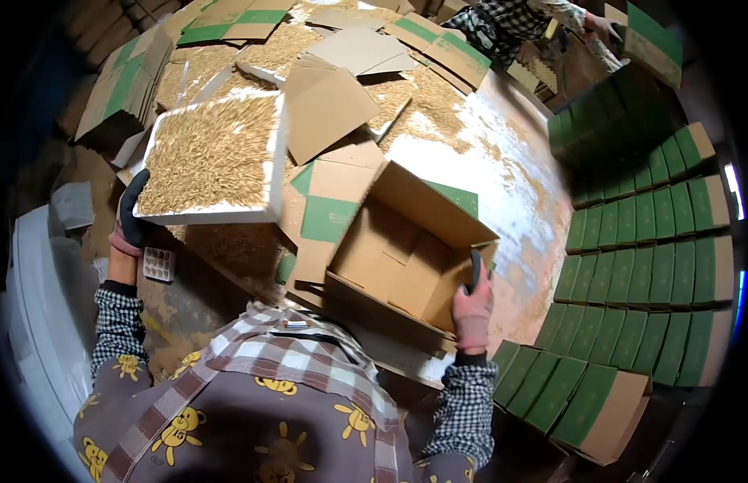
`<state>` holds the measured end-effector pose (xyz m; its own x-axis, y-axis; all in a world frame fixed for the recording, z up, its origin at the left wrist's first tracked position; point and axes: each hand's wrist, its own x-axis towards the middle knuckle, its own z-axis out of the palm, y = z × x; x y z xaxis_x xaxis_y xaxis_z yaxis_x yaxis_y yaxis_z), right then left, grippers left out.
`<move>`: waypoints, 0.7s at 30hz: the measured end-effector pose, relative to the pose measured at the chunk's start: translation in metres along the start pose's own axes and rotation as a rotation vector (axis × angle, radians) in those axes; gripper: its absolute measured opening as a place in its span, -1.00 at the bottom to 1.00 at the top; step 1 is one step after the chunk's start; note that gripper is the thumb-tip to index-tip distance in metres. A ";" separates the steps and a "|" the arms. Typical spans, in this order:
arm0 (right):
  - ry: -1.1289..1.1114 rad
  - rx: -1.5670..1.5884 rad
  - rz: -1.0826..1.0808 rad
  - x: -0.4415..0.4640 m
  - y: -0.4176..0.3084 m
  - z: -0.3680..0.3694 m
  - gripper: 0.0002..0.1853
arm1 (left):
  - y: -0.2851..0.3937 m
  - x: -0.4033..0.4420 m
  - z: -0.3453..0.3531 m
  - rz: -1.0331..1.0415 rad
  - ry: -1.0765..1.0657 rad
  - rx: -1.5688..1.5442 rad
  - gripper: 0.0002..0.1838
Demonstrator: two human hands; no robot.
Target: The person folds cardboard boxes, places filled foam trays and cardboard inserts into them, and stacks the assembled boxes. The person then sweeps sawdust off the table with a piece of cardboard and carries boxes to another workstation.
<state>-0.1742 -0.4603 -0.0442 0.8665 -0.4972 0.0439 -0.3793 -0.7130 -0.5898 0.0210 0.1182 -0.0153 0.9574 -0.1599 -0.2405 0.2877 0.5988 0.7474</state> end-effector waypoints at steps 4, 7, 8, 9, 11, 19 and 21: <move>-0.058 0.122 -0.058 0.014 0.017 0.020 -0.33 | -0.062 -0.014 0.110 0.677 -0.578 0.986 -0.33; -0.479 1.547 -0.054 -0.010 0.039 0.003 -0.41 | -0.121 -0.011 0.195 0.353 -0.772 0.606 -0.36; -0.634 1.980 -0.051 -0.019 0.044 -0.009 -0.43 | -0.131 -0.001 0.210 0.525 -0.892 0.717 -0.36; -0.623 1.807 -0.048 -0.020 0.051 -0.012 -0.45 | -0.138 0.015 0.216 0.918 -0.972 0.915 -0.48; -0.538 1.241 -0.068 -0.022 0.066 -0.020 -0.44 | -0.142 0.026 0.223 0.767 -0.955 1.050 -0.56; -0.265 0.468 -0.132 -0.014 -0.023 -0.055 -0.15 | -0.170 0.040 0.260 -0.140 -0.850 2.155 -0.59; -0.298 0.428 -0.168 -0.010 -0.025 -0.058 -0.15 | -0.196 0.038 0.262 0.212 -0.926 2.379 -0.71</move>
<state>-0.1922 -0.4660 0.0170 0.9818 -0.1879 -0.0280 -0.1158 -0.4751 -0.8723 0.0071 -0.2106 -0.0091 0.5594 -0.7278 -0.3968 -0.7944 -0.6074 -0.0059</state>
